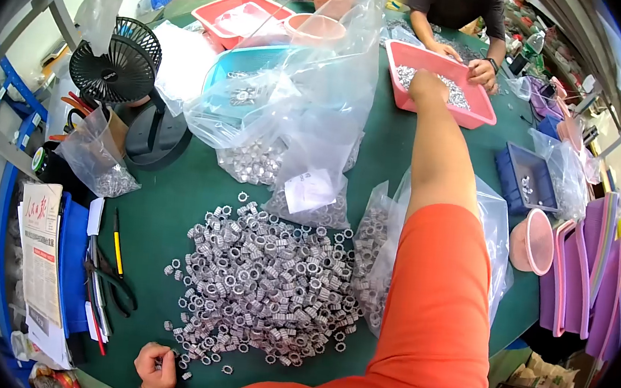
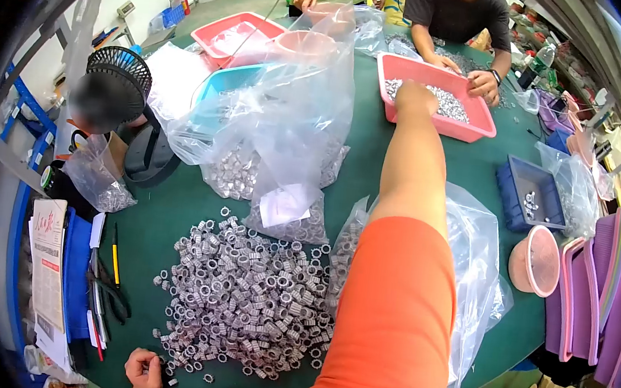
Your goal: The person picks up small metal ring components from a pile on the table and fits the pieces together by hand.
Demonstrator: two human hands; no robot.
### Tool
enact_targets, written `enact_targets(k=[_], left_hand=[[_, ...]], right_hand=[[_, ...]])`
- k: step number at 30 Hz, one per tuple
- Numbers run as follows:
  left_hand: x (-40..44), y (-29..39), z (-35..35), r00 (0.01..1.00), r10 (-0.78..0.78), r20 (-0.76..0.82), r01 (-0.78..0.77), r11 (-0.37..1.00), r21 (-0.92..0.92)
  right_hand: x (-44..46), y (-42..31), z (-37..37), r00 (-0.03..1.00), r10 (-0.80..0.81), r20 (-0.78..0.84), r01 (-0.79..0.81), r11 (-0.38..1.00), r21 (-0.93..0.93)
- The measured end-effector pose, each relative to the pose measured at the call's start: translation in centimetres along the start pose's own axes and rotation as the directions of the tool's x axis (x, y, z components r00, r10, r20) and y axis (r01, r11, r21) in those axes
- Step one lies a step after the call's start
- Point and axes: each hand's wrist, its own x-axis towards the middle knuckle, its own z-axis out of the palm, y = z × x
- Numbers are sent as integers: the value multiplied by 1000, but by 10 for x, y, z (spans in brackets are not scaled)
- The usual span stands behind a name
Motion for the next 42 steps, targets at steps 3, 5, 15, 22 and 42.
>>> enact_targets(k=[3, 5, 15, 22, 42], left_hand=[[-2, -1, 0, 998, -51, 22, 52, 998, -30], [-4, -3, -2, 998, -48, 35, 50, 997, -50], [-2, -3, -6, 999, -11, 46, 15, 997, -74], [-10, -20, -4, 998, -52, 47, 59, 986, -156], [61, 20, -9, 626, -59, 777, 504, -729, -462]], right_hand=[[-9, 14, 10, 989, 103, -105, -88, 986, 140], [-13, 24, 11, 985, 108, -134, -81, 978, 193], [-45, 103, -75, 931, 190, 312, -295, -114, 949], [-171, 136, -146, 669, -681, 298, 621, 732, 279], [-513, -93, -86, 409, -846, -342, 758, 105, 644]])
